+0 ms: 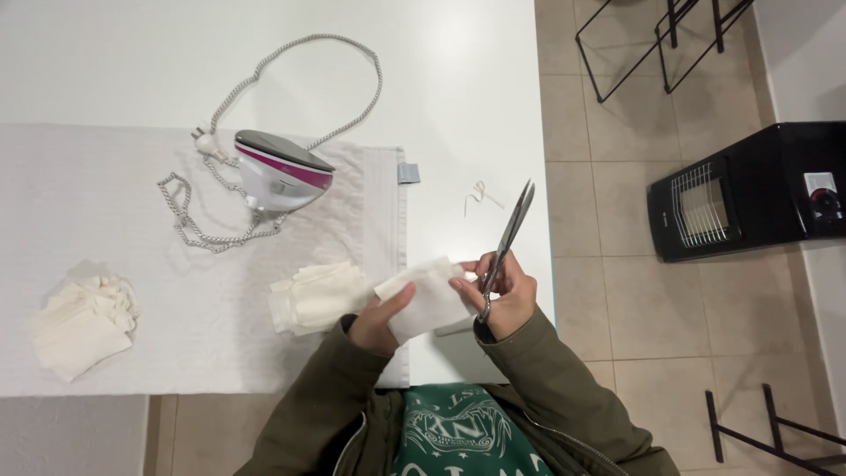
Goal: Trimming the edges of small square fabric pieces with scissors.
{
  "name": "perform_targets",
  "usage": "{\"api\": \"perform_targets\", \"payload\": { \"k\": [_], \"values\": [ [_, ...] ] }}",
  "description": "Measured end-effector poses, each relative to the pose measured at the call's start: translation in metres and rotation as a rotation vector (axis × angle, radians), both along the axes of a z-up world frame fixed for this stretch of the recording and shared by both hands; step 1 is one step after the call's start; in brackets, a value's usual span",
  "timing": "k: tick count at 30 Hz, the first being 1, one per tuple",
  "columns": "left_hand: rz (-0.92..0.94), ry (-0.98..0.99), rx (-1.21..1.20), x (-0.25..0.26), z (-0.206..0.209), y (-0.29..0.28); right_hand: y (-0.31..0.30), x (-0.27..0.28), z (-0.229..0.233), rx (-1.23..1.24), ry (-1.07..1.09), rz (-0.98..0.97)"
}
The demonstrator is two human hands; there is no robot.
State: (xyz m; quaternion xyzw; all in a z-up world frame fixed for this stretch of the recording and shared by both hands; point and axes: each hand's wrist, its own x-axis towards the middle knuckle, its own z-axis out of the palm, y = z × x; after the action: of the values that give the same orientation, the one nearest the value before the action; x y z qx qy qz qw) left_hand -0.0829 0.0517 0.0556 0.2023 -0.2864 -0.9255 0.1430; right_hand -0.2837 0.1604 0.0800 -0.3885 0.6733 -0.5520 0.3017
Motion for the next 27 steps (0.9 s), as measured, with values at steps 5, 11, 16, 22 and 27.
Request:
{"api": "perform_targets", "payload": {
  "k": [5,11,16,22,27],
  "values": [
    [0.008,-0.002,0.173,0.004,0.033,-0.014,0.033,-0.043,0.016,0.062,-0.136,0.245],
    [0.039,-0.073,0.15,0.004,0.042,-0.024,0.093,-0.036,-0.018,0.216,-0.252,0.613],
    [0.034,-0.081,0.08,-0.013,0.04,-0.021,0.087,-0.035,-0.007,0.253,-0.206,0.522],
    [0.007,-0.123,0.123,-0.022,0.039,-0.024,0.087,-0.041,-0.011,0.231,-0.111,0.523],
    [0.088,-0.136,0.17,-0.022,0.049,-0.032,0.088,-0.044,-0.022,0.289,-0.203,0.539]
  ]
}}
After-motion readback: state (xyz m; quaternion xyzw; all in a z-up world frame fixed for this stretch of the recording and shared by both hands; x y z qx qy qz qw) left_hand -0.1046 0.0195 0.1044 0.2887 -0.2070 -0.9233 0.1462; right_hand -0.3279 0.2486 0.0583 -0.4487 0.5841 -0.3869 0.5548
